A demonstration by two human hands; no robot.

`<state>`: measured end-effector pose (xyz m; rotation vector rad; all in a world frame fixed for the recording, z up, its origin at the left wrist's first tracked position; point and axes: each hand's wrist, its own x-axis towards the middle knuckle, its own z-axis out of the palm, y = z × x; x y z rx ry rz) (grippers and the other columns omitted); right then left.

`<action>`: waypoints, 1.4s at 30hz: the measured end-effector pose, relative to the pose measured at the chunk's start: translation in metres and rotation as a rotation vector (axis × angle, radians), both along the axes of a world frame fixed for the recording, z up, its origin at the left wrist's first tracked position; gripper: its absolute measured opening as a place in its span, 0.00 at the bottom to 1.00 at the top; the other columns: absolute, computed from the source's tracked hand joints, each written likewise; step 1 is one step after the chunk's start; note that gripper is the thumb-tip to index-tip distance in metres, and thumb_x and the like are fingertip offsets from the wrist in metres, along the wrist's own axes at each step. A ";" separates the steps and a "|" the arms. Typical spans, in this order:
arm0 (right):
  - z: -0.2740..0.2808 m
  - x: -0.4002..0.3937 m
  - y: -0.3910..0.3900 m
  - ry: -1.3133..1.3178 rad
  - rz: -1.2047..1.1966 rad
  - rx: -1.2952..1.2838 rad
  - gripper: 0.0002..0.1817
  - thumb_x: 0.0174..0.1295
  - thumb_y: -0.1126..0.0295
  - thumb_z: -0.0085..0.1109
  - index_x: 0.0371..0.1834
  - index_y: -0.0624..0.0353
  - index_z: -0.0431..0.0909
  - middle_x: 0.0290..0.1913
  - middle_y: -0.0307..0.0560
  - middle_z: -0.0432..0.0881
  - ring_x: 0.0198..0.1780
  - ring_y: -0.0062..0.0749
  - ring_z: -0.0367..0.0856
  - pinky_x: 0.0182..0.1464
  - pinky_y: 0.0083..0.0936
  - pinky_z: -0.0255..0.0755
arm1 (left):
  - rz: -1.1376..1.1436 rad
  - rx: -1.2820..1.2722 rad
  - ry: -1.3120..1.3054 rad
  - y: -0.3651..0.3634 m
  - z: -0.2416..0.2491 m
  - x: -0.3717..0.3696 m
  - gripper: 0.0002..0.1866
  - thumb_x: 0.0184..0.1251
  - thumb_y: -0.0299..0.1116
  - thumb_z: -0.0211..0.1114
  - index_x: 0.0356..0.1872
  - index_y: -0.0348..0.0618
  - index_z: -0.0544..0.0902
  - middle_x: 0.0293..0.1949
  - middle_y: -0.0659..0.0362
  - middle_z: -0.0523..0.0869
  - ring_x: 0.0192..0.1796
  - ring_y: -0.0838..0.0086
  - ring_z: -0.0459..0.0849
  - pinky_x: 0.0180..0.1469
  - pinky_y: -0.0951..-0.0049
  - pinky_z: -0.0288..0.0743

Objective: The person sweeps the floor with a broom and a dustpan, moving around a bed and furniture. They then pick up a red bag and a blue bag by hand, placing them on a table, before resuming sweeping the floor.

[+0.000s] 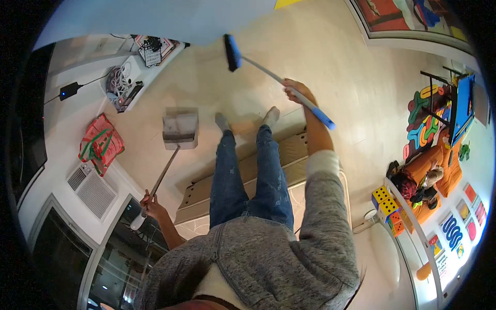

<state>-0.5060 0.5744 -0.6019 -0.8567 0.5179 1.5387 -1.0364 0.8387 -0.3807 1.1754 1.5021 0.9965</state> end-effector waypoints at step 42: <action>-0.011 -0.051 -0.004 -0.921 0.366 -0.070 0.17 0.47 0.73 0.48 0.44 0.63 0.67 0.26 0.49 0.77 0.18 0.26 0.74 0.22 0.17 0.68 | -0.030 -0.110 0.021 -0.070 -0.023 0.184 0.12 0.44 0.15 0.50 0.24 0.48 0.67 0.28 0.59 0.74 0.46 0.67 0.73 0.30 0.70 0.73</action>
